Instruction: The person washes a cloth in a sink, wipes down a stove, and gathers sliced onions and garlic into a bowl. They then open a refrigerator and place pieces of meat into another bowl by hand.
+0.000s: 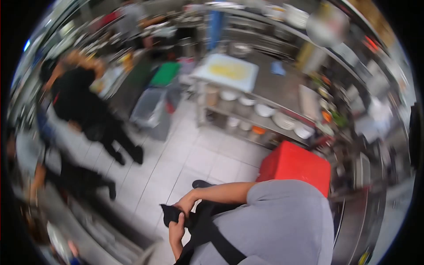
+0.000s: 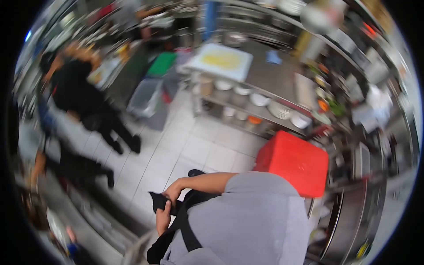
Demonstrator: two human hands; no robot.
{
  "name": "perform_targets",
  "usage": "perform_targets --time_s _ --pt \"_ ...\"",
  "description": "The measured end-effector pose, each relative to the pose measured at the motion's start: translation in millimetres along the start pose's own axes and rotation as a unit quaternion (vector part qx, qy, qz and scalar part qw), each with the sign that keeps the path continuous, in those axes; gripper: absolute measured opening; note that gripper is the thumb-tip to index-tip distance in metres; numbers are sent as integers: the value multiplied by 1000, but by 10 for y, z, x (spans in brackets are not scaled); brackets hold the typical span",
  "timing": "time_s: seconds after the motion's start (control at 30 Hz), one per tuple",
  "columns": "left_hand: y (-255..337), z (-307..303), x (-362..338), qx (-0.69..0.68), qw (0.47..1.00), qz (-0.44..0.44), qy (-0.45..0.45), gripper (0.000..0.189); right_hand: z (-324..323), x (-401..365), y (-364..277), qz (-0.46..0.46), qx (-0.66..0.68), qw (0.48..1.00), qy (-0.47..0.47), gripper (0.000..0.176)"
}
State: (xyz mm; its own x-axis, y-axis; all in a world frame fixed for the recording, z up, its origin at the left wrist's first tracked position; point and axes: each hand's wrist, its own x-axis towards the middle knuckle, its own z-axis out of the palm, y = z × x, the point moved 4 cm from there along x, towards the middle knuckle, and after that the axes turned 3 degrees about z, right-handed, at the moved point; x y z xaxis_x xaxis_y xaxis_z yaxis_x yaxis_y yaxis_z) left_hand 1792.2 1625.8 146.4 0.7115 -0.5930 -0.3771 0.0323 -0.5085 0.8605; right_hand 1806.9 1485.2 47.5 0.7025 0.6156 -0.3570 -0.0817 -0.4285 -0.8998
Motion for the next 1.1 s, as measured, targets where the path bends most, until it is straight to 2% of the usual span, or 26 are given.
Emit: perform_targets --time_s 0.03,0.07,0.1,0.13,0.17,0.2,0.23,0.3,0.33,0.37,0.43,0.47,0.53,0.6,0.63,0.67,0.73,0.77,0.8,0.83,0.87,0.9,0.93,1.0,1.03,1.1 --pt "-442 -275 -148 -57 997 38 -48 56 203 3 -316 61 12 996 61 114" --pt "-591 -207 -106 -108 989 53 -82 54 191 -294 -630 104 32 989 104 119" --pt "-548 -86 -90 -103 986 72 -110 54 110 -669 -822 194 50 972 125 124" --pt "-533 23 -147 -221 966 24 -135 52 127 -879 -619 204 52 967 147 124" --pt "-531 88 -233 -331 931 -32 -153 53 56 -1107 -294 236 -26 939 250 121" --pt "-505 104 -323 -324 931 -26 -168 53 34 -1319 -135 265 -103 894 346 119" --pt "285 434 328 -256 947 -65 -184 55 -904 -2068 183 241 -60 878 410 112" --pt "371 671 529 -162 955 -61 -239 60 -1170 -3287 19 274 -46 801 531 91" --pt "431 850 656 -135 957 -67 -246 56 -1326 -3931 107 265 -114 736 612 83" --pt "297 990 843 -138 951 -63 -270 60 -1381 -4645 -259 256 -56 705 659 74" --pt "271 1328 1194 -128 939 -54 -314 64 -1394 -5931 -694 221 -40 559 798 60" --pt "373 1509 1355 -104 943 -59 -311 63 -1380 -6555 -739 207 -109 470 851 54" --pt "685 1954 1630 -73 944 -61 -316 63 -1217 -7585 -977 221 -127 301 919 40" --pt "1045 2380 1892 -40 952 -54 -298 63 -1004 -8597 -1006 288 -147 197 926 26" --pt "1345 2572 1916 -26 951 -14 -307 61 -865 -9074 -1065 274 -299 112 907 23" --pt "1634 2755 1921 -12 950 7 -313 60 -729 -9544 -1182 394 -269 48 878 21" --pt "2080 3049 1956 20 941 33 -337 52 -419 -10636 -1246 459 -335 -100 817 21" --pt "2219 3130 1989 28 937 38 -345 50 -275 -11143 -1213 531 -308 -114 781 23" --pt "2334 3197 2017 37 935 41 -351 48 -153 -11692 -1109 635 -297 -96 707 25" --pt "2426 3252 2037 45 935 36 -349 47 -114 -11789 -1107 661 -387 -60 640 26" --pt "2420 3297 2112 59 938 19 -342 47 -3 -12233 -941 688 -355 -41 631 26" --pt "2430 3347 2183 74 936 18 -344 47 26 -12469 -871 739 -287 31 609 29" --pt "2447 3381 2206 90 934 16 -346 47 89 -12669 -792 758 -236 58 605 30" --pt "2565 3484 2204 98 933 9 -347 47 269 -12927 -749 772 -204 165 579 30" --pt "2606 3532 2203 95 934 6 -345 47 261 -13055 -734 773 -201 170 577 30" --pt "2673 3595 2200 89 934 3 -346 46 336 -13290 -698 764 -83 171 617 30"
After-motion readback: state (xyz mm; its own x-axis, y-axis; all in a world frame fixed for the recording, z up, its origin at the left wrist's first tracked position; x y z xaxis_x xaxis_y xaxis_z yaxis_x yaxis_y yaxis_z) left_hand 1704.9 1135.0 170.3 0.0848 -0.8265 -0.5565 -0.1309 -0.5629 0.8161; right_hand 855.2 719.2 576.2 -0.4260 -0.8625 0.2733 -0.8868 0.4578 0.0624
